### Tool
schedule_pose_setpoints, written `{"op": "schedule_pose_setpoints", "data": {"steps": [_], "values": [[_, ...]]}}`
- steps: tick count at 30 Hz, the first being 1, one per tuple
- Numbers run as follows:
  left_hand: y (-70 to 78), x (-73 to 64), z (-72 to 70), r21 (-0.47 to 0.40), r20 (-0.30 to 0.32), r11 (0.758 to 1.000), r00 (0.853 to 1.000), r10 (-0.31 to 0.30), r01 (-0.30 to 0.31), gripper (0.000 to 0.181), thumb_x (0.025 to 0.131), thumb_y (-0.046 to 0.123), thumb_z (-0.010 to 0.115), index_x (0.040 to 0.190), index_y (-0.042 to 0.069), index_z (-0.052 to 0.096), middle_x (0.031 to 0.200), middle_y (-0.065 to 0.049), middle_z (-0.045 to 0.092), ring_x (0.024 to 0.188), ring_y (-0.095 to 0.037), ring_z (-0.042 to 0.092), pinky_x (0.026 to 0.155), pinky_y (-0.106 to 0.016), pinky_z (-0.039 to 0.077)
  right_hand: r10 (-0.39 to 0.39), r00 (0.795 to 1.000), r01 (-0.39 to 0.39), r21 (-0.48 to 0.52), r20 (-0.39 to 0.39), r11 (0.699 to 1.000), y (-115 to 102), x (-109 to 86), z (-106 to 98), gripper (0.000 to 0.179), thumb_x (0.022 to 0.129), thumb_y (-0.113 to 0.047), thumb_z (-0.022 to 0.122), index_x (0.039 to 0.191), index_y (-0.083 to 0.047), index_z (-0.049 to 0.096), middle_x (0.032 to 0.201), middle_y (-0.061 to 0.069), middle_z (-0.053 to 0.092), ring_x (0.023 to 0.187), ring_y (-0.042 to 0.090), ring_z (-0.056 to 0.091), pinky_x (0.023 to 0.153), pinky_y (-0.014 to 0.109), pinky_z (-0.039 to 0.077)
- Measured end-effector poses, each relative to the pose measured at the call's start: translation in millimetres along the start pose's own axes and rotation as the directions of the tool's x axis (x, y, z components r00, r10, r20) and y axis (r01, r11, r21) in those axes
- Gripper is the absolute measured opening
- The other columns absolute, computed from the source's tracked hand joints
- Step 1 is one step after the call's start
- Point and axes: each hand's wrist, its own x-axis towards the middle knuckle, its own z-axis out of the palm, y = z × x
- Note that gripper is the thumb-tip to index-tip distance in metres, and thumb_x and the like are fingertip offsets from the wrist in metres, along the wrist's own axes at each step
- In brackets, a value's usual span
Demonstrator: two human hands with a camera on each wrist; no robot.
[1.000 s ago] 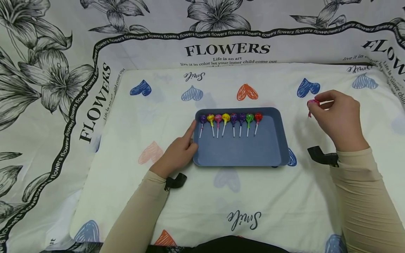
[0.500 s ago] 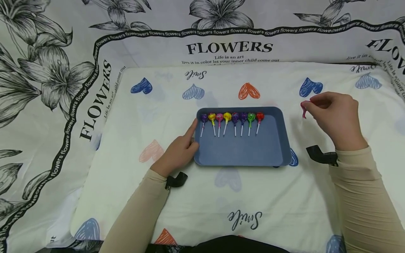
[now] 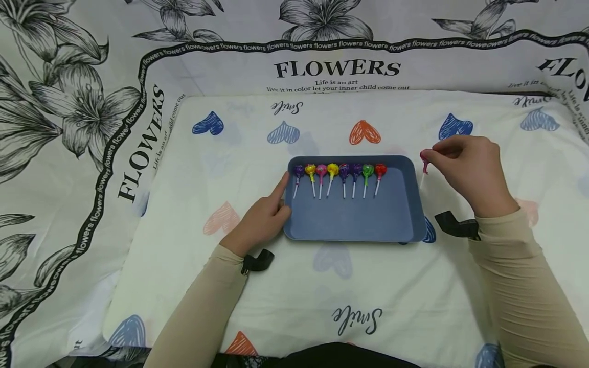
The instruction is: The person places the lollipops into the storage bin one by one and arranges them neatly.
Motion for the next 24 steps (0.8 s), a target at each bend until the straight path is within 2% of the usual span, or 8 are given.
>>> {"op": "schedule_pose_setpoints", "data": {"steps": [6, 17, 24], "values": [[-0.2, 0.6, 0.1, 0.001, 0.001, 1.000, 1.000, 0.004, -0.004, 0.081, 0.099, 0.024, 0.044, 0.170, 0.030, 0.006, 0.068, 0.001, 0.047, 0.056, -0.015, 0.034, 0.058, -0.036, 0.031, -0.022, 1.000, 0.023, -0.006, 0.019, 1.000, -7.0, 0.5, 6.7, 0.044, 0.098, -0.042, 0.070, 0.111, -0.001, 0.079, 0.108, 0.023, 0.074, 0.091, 0.030, 0.061, 0.060, 0.033, 0.045], [-0.6, 1.4, -0.2, 0.008, 0.005, 1.000, 1.000, 0.007, -0.007, 0.082, 0.099, 0.024, 0.045, 0.170, 0.031, 0.006, 0.069, 0.002, 0.047, 0.056, -0.014, 0.035, 0.058, -0.035, 0.031, -0.086, 0.996, 0.086, 0.000, 0.026, 0.996, -11.2, 1.8, 23.0, 0.038, 0.097, -0.037, 0.074, 0.106, 0.000, 0.079, 0.103, 0.023, 0.075, 0.085, 0.031, 0.062, 0.060, 0.034, 0.044], [0.4, 1.0, -0.7, 0.008, 0.009, 1.000, 1.000, -0.003, 0.003, 0.082, 0.099, 0.025, 0.045, 0.170, 0.030, 0.005, 0.069, 0.002, 0.048, 0.055, -0.015, 0.036, 0.058, -0.035, 0.031, -0.062, 0.995, 0.063, -0.019, 0.077, 0.998, -16.7, 1.4, 35.1, 0.037, 0.098, -0.033, 0.073, 0.106, 0.002, 0.078, 0.108, 0.026, 0.074, 0.098, 0.040, 0.065, 0.068, 0.043, 0.045]]}}
